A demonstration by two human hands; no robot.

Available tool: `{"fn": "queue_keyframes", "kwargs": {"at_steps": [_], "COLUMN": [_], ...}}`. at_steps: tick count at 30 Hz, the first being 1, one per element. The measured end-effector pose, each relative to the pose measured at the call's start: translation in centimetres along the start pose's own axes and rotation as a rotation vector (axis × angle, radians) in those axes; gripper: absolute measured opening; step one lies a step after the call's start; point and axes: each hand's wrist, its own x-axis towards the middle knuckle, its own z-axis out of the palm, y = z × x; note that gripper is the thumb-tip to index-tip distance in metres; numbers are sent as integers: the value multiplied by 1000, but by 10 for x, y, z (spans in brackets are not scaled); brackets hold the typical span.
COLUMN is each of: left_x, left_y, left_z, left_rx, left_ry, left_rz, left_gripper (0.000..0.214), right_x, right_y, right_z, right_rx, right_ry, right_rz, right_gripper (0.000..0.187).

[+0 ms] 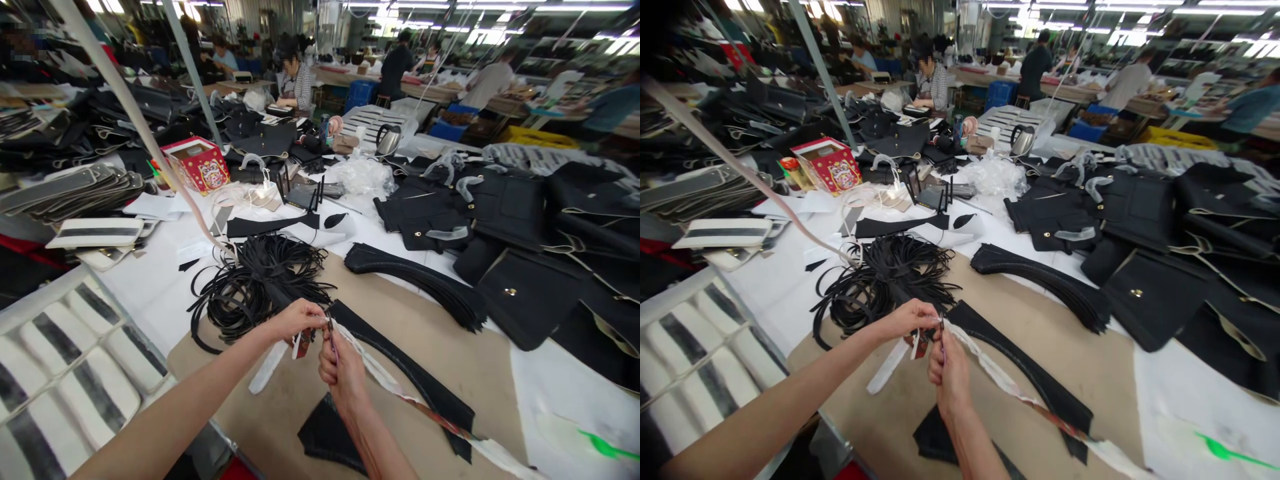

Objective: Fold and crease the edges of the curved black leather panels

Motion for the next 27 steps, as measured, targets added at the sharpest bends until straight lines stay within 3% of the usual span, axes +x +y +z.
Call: {"fn": "queue_keyframes", "kwargs": {"at_steps": [10, 20, 27], "left_x": [11, 8, 12], "left_y": [-10, -3, -17], "left_z": [5, 19, 29], "left_rx": [-34, -175, -294], "left_ry": [28, 36, 42], "left_rz": [35, 69, 61], "left_gripper": [33, 26, 30], "right_x": [-3, -3, -6], "right_y": [-2, -5, -6], "right_z": [-5, -3, -3], "right_rx": [23, 16, -6], "right_ry": [-8, 50, 81], "right_rz": [2, -27, -54], "right_gripper": [50, 50, 49]}}
